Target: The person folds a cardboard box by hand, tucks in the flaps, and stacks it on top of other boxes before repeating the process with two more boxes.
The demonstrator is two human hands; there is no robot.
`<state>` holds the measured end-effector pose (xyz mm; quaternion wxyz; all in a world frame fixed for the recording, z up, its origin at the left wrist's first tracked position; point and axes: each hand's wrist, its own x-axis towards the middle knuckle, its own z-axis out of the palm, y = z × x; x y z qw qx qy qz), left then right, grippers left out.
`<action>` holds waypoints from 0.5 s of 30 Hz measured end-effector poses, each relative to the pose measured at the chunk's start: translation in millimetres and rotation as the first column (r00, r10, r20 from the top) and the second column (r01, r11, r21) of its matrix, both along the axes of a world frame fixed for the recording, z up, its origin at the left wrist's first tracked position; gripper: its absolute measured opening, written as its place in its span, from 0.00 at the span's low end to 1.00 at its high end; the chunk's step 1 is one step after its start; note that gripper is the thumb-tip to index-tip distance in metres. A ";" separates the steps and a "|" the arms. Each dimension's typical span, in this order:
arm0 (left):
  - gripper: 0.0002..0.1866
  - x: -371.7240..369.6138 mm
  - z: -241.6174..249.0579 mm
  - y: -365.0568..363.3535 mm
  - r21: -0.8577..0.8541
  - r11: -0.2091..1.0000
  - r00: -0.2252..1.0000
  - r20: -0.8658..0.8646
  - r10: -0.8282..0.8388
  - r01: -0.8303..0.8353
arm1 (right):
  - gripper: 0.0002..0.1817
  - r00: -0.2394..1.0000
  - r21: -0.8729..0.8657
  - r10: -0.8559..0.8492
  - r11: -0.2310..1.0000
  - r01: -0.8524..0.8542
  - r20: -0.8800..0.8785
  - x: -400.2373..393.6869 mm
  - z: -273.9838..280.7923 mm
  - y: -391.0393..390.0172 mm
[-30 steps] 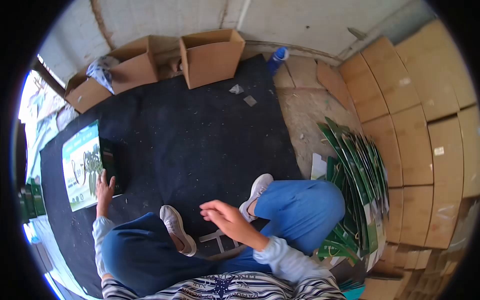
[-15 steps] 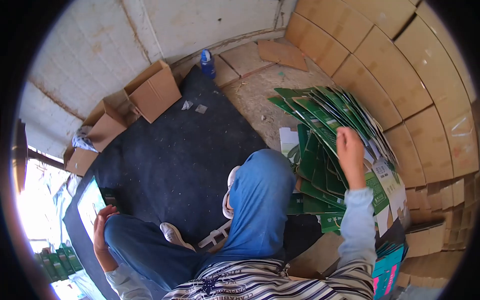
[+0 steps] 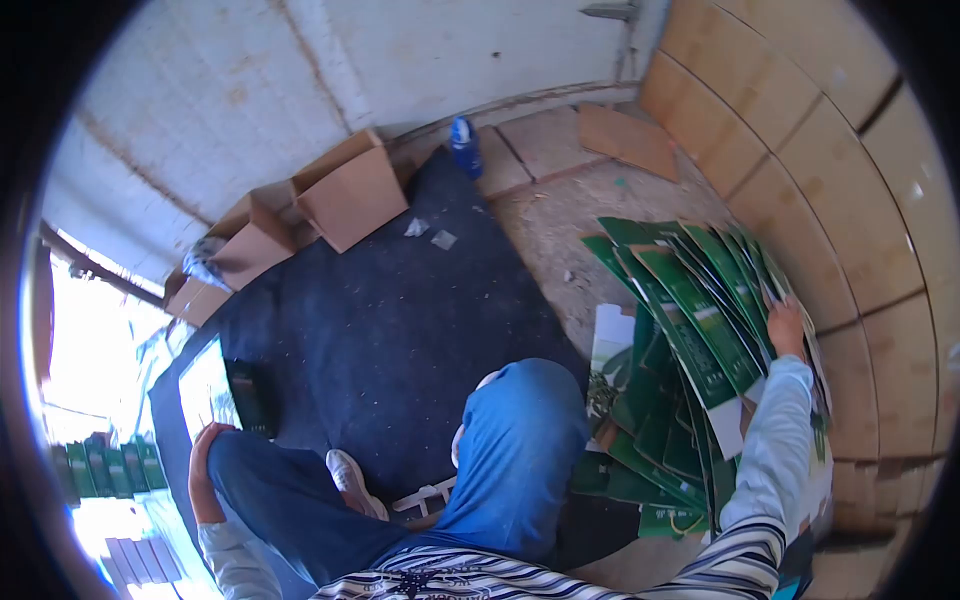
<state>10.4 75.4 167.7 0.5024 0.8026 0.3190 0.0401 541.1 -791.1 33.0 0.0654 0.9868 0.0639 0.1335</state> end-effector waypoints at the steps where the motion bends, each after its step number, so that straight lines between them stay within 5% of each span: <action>1: 0.19 -4.0 2.7 -0.9 -0.002 1.000 1.000 0.002 0.013 -0.013 | 0.15 0.996 0.139 0.009 0.990 0.003 -0.087 16.5 -18.8 -18.5; 4: 0.19 -11.1 6.7 -1.8 -0.002 0.999 0.999 0.014 0.037 -0.037 | 0.16 0.995 0.016 0.099 0.995 -0.099 -0.011 19.9 -20.1 -25.0; 7: 0.19 -23.8 10.6 -4.0 0.008 0.998 0.998 0.024 0.057 -0.057 | 0.19 0.952 0.052 0.023 0.999 -0.007 -0.306 34.0 -11.3 -26.0; 10: 0.19 -32.2 12.5 -6.0 0.017 0.998 0.997 0.031 0.065 -0.066 | 0.23 0.928 0.264 0.021 0.961 0.084 -0.371 60.6 -34.9 -39.0; 13: 0.19 -37.8 15.2 -6.7 0.029 0.997 0.997 0.042 0.069 -0.070 | 0.26 0.985 0.281 -0.073 0.953 0.115 -0.156 59.8 -54.7 -34.3; 15: 0.19 -45.9 17.7 -8.5 0.032 0.996 0.996 0.046 0.080 -0.082 | 0.26 0.970 0.189 -0.058 0.976 0.104 -0.237 57.5 -32.9 -16.5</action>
